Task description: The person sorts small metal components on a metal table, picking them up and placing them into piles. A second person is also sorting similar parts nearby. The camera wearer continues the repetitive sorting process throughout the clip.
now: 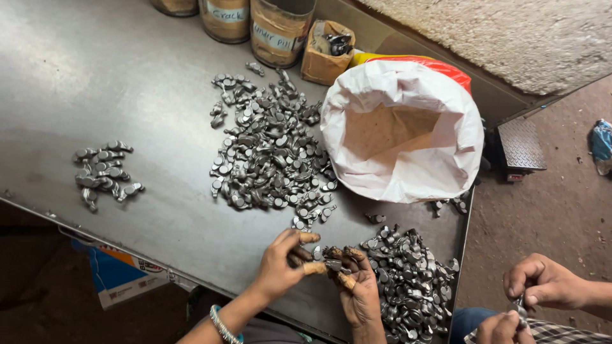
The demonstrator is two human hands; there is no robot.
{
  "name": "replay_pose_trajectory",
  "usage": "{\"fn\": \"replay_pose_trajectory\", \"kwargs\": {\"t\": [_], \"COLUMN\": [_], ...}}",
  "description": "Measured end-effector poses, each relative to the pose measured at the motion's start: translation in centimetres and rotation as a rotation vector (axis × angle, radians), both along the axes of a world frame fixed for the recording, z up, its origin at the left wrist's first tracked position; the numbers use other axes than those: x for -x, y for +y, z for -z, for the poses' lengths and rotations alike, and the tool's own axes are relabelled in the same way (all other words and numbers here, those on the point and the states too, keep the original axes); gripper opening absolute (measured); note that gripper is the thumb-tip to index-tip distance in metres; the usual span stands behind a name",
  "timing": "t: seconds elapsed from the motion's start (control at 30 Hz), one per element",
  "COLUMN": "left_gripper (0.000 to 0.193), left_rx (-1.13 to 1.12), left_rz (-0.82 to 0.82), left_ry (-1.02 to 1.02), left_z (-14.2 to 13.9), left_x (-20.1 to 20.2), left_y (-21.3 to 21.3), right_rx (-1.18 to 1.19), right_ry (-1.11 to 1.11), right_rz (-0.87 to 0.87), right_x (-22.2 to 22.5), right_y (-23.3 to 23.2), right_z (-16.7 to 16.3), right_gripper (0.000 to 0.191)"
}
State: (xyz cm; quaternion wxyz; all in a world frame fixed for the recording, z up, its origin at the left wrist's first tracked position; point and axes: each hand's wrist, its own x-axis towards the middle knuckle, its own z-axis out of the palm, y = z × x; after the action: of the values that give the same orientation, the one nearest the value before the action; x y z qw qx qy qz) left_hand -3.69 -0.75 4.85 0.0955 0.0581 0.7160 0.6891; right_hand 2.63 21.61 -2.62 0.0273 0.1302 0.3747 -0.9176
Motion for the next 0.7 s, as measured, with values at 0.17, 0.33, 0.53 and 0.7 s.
{"fn": "replay_pose_trajectory", "kwargs": {"t": [0.17, 0.33, 0.53, 0.7], "left_gripper": [0.053, 0.069, 0.093, 0.087], "left_rx": [0.008, 0.121, 0.451, 0.481], "left_rz": [-0.005, 0.010, -0.044, 0.081], "left_ry": [0.057, 0.030, 0.432, 0.423], "left_z": [1.5, 1.1, 0.4, 0.4], "left_x": [-2.1, -1.9, 2.0, 6.0], "left_y": [-0.2, -0.2, -1.3, -0.3], "right_rx": [-0.073, -0.188, -1.447, -2.229], "right_ry": [-0.046, 0.000, 0.113, 0.061], "right_rz": [0.001, 0.038, 0.299, 0.316], "right_x": [-0.6, -1.5, -2.3, -0.5], "right_y": [-0.1, 0.1, 2.7, 4.1], "right_z": [0.1, -1.0, -6.0, -8.0], "right_gripper": [0.059, 0.038, 0.032, 0.034]}}
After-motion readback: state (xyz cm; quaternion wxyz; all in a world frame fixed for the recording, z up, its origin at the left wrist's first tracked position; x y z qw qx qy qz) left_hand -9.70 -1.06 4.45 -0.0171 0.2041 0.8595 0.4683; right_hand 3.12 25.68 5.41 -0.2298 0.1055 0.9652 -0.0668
